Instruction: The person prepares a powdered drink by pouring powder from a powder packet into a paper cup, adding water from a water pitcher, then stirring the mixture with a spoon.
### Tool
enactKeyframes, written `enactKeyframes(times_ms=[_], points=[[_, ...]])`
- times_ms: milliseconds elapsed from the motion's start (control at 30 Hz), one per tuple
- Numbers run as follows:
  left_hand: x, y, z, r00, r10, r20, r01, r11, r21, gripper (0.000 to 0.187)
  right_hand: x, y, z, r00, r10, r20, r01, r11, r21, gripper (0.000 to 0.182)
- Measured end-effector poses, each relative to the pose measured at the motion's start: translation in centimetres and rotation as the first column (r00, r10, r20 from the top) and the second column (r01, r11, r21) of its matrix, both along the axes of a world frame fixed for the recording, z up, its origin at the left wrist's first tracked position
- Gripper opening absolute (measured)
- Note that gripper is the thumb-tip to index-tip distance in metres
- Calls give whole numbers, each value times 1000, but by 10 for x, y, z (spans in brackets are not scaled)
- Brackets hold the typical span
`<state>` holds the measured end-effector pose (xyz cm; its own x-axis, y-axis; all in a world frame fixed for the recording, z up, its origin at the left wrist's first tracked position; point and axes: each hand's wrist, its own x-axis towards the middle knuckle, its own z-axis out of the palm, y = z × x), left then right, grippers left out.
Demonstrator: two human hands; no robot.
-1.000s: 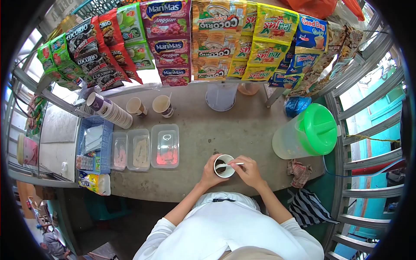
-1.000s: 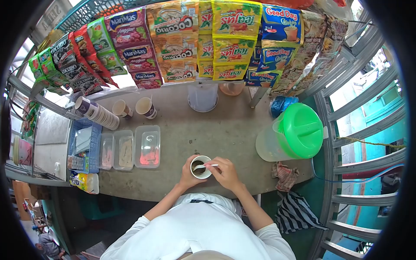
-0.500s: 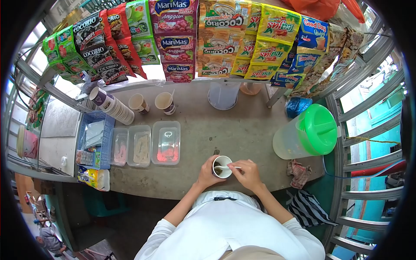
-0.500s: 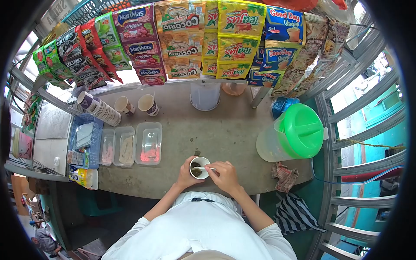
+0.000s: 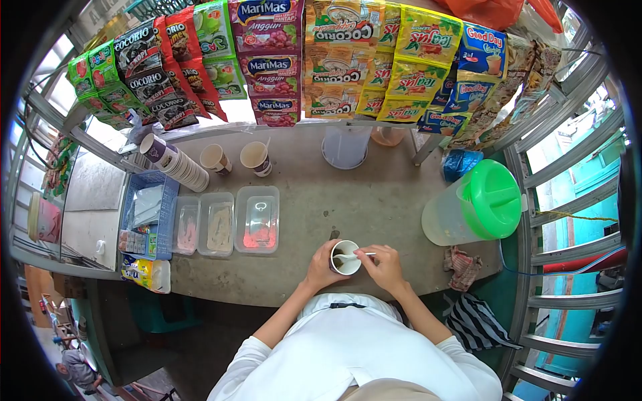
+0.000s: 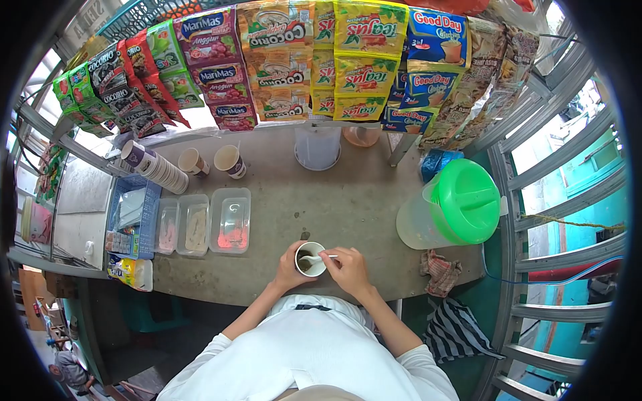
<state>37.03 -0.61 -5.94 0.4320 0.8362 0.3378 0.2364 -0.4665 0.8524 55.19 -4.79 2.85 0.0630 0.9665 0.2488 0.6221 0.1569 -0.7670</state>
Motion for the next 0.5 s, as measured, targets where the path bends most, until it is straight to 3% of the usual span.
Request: enactKeyframes(times_ms=[267, 500], points=[[1, -1, 2, 1000, -5, 5, 5, 999, -38, 93, -2, 0, 5, 998, -61, -34, 61, 998, 15, 19], [1, 0, -1, 1000, -3, -21, 4, 999, 48, 92, 2, 0, 1, 1000, -2, -3, 2, 1000, -18, 20]])
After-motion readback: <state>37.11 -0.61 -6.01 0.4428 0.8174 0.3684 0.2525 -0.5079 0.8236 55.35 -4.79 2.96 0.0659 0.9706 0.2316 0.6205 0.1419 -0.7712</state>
